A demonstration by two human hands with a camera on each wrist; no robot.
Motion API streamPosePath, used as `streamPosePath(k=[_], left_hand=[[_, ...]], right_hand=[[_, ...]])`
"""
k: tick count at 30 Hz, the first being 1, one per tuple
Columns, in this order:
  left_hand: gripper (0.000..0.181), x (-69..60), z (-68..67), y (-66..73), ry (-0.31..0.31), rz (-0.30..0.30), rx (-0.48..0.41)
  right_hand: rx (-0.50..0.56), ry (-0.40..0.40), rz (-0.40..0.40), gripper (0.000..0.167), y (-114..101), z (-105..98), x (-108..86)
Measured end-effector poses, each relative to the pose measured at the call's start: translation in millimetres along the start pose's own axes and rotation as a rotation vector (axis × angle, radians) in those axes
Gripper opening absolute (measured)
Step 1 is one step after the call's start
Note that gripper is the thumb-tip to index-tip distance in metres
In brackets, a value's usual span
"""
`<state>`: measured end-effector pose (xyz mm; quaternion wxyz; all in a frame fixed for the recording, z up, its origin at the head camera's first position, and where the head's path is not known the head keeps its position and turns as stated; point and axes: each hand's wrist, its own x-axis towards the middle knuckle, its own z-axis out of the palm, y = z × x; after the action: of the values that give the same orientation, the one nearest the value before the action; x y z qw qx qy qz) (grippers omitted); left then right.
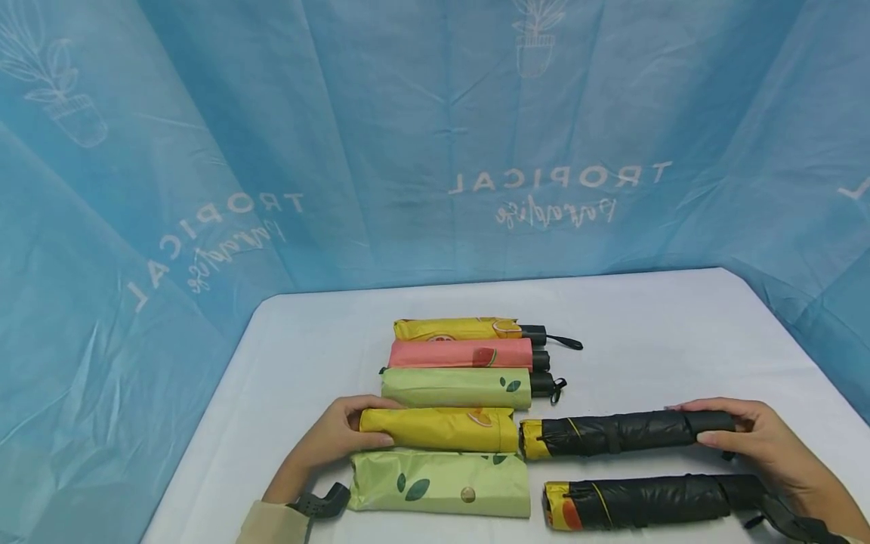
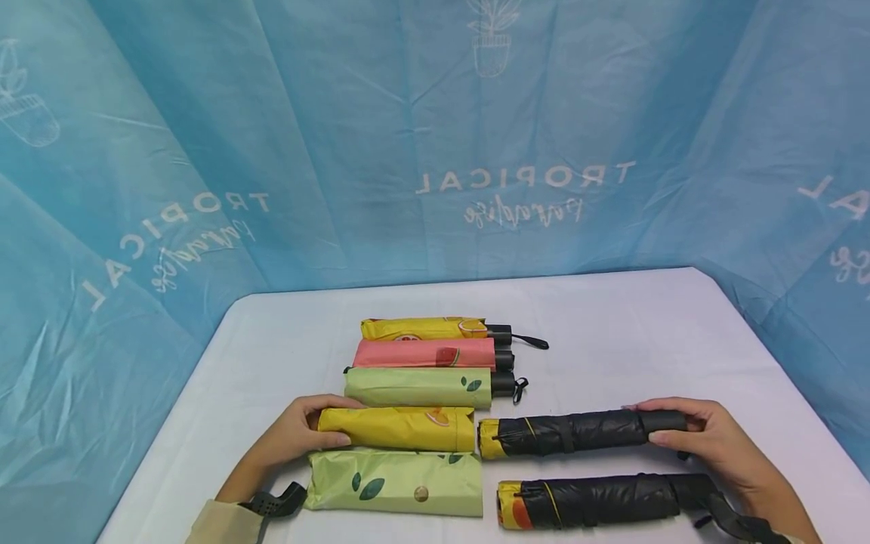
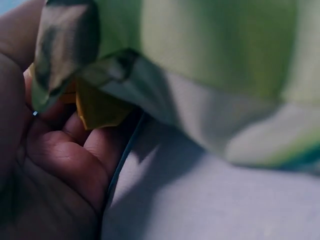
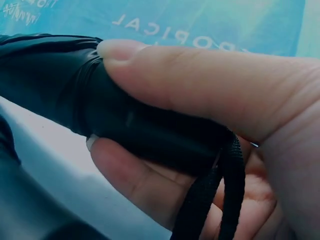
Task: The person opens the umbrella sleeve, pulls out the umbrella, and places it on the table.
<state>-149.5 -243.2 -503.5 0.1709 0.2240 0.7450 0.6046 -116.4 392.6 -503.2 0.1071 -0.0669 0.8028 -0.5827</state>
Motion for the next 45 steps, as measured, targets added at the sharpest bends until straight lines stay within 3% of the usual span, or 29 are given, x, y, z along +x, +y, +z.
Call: streamPosePath(k=[9, 16, 22, 28, 32, 40, 45], left_hand=[[0.045, -2.4, 4.5, 3.7, -0.040, -0.012, 0.014], [0.044, -4.4, 5.2, 4.0, -0.082, 0.032, 0.014], [0.044, -2.8, 8.8, 5.5, -0.091, 0.037, 0.054], [0.050, -3.0, 10.8, 7.2, -0.075, 0.023, 0.088], [0.055, -4.0, 7.8, 6.6, -0.062, 0.048, 0.065], [0.051, -6.9, -10.4, 5.1, 0.051, 0.168, -0.012], [0.048, -1.6, -23.3, 8.1, 0.111, 0.188, 0.016]], right_hand=[[0.075, -0.072, 0.049, 0.036, 4.3, -6.1, 1.5], [0.226, -0.216, 0.003, 0.041, 5.9, -9.2, 0.1], [0.114, -0.226, -0.008, 0.039, 5.5, -10.1, 1.3], [0.123, -0.279, -0.008, 0.042, 2.1, -11.7, 1.2], [0.132, -0.291, -0.054, 0.045, 0.8, -10.4, 1.1], [0.109, -0.197, -0.112, 0.041, -0.3, -9.6, 1.5], [0.031, -0.113, -0.118, 0.041, -4.0, -10.7, 3.0]])
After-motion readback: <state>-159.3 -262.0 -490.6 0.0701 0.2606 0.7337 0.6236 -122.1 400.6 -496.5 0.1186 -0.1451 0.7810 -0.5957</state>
